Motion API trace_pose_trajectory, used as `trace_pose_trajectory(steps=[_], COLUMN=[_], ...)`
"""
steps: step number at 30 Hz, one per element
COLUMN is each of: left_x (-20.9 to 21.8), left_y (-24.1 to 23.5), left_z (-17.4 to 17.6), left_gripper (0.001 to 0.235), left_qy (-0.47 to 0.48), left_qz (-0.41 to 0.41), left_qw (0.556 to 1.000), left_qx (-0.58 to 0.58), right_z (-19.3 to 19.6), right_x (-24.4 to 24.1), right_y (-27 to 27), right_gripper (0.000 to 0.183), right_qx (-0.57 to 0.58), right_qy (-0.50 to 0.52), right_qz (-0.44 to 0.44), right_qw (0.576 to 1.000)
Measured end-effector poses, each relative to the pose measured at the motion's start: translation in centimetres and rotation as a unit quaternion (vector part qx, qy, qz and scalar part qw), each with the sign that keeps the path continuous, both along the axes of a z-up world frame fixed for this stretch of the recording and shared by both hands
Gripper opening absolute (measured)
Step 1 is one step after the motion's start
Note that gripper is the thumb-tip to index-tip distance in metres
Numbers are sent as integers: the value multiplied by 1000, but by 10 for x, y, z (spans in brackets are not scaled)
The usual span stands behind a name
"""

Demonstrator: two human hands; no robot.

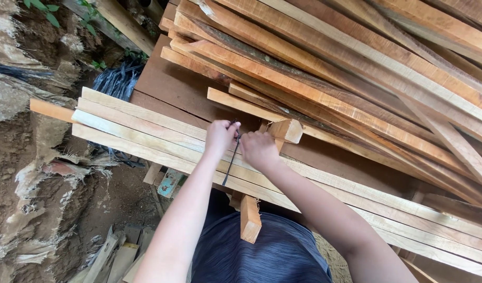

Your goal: The person arranges several thin wooden planks on a workbench and secures them into a bundle using a black plastic strap. They wrap the strap around the wood, pull it tight, and tie a knot to hold the pieces together.

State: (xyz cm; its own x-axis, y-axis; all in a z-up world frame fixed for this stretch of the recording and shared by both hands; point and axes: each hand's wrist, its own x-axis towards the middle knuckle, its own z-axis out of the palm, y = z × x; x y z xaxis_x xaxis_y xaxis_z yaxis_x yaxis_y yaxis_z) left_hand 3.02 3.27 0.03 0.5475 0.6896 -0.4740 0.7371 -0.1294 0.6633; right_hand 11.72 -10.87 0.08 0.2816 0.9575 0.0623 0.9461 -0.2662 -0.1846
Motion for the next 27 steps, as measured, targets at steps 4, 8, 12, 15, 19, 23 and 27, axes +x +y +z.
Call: trace_pose_trajectory(steps=[4, 8, 12, 15, 19, 23, 27], left_x=[13, 24, 26, 24, 13, 0, -12], left_y=[24, 37, 28, 24, 16, 3, -15], left_z=[-15, -24, -31, -30, 15, 31, 39], left_gripper=[24, 21, 17, 17, 26, 19, 22], left_qy=[91, 142, 93, 51, -16, -178, -216], left_qz=[-25, -15, 21, 30, -5, -32, -4], left_qw=[993, 987, 991, 993, 994, 977, 958], left_qx=[63, 76, 95, 105, 112, 117, 191], right_z=[-1, -9, -8, -3, 1, -9, -62], right_x=[-22, -28, -26, -24, -22, -16, -13], right_y=[-8, -3, -9, -9, -6, 14, 20], right_gripper=[22, 30, 29, 28, 33, 19, 15], right_qx=[-12, 23, 31, 30, 22, 126, 148], right_qy=[-15, 37, 86, 108, 227, 339, 534], right_qz=[34, 39, 55, 48, -38, -158, -282], right_qw=[999, 998, 994, 992, 973, 919, 783])
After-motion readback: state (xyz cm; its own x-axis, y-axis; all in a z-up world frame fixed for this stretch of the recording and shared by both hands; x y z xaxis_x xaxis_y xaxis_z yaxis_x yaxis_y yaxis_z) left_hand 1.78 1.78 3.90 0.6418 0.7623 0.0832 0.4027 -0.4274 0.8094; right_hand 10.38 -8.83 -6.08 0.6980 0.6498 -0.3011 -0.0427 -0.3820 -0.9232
